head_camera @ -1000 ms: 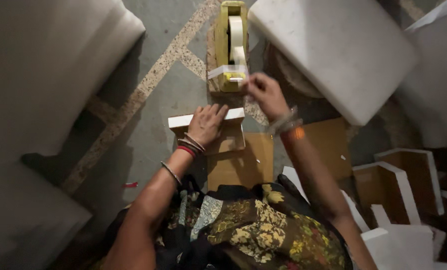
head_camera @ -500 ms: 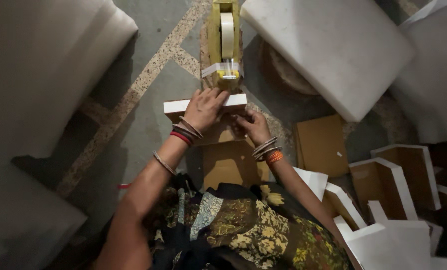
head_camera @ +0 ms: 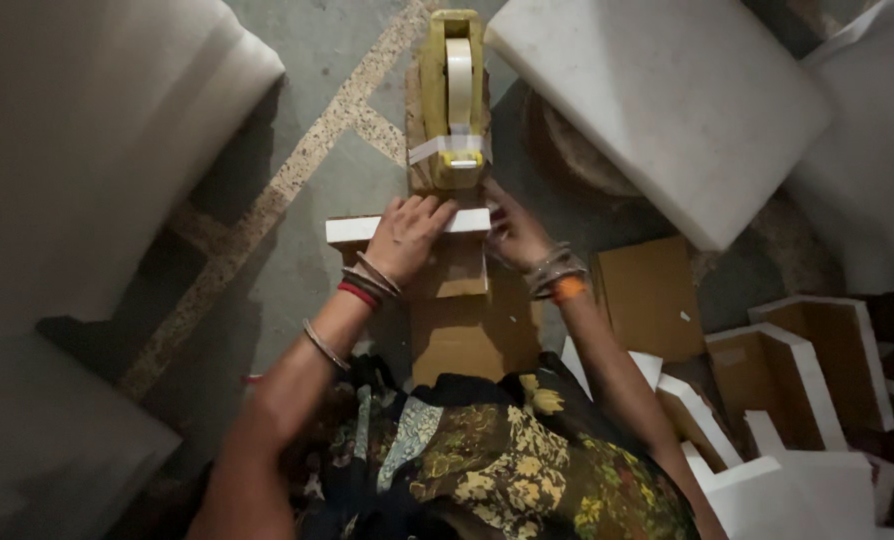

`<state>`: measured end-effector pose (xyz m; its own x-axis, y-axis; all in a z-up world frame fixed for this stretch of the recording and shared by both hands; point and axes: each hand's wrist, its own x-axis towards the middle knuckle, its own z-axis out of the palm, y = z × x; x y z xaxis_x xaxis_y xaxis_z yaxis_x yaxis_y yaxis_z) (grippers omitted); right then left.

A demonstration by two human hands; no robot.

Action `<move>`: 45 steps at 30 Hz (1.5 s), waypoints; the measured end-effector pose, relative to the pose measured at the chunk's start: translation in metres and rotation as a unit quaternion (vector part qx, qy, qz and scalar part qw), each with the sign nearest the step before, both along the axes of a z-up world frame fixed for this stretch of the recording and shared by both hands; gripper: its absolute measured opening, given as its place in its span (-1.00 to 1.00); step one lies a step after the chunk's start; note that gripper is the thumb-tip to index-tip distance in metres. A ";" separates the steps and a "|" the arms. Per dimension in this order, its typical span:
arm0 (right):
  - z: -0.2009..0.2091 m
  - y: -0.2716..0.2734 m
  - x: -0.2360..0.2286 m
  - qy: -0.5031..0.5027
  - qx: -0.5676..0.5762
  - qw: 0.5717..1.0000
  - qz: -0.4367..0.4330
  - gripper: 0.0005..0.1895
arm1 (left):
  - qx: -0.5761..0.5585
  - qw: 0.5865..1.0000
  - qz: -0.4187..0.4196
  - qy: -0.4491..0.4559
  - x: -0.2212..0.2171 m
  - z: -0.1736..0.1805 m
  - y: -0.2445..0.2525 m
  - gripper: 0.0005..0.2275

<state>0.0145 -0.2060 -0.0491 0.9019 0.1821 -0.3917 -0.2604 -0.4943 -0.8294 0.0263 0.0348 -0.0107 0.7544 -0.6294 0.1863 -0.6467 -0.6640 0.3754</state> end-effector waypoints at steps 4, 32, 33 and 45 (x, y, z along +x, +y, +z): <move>0.019 -0.017 0.011 -0.055 0.228 0.971 -0.042 -0.21 | 0.017 1.000 0.003 0.006 -0.002 0.009 0.000 -0.36; -0.100 -0.022 -0.027 0.178 0.089 0.979 0.032 -0.04 | -0.020 0.996 -0.047 -0.076 -0.072 -0.025 -0.017 -0.79; -0.100 -0.019 -0.022 0.158 -0.008 0.987 0.030 -0.03 | -0.020 0.996 -0.045 -0.080 -0.069 -0.023 -0.017 -0.79; -0.043 -0.032 -0.089 -0.085 0.066 0.994 0.037 -0.35 | -0.022 0.999 -0.023 -0.039 -0.069 -0.027 -0.019 -0.81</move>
<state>-0.0749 -0.2382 -0.0922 0.9353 0.2899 -0.2030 -0.0779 -0.3910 -0.9171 -0.0430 0.0162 -0.0376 0.7068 -0.6531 0.2719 -0.7047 -0.6161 0.3518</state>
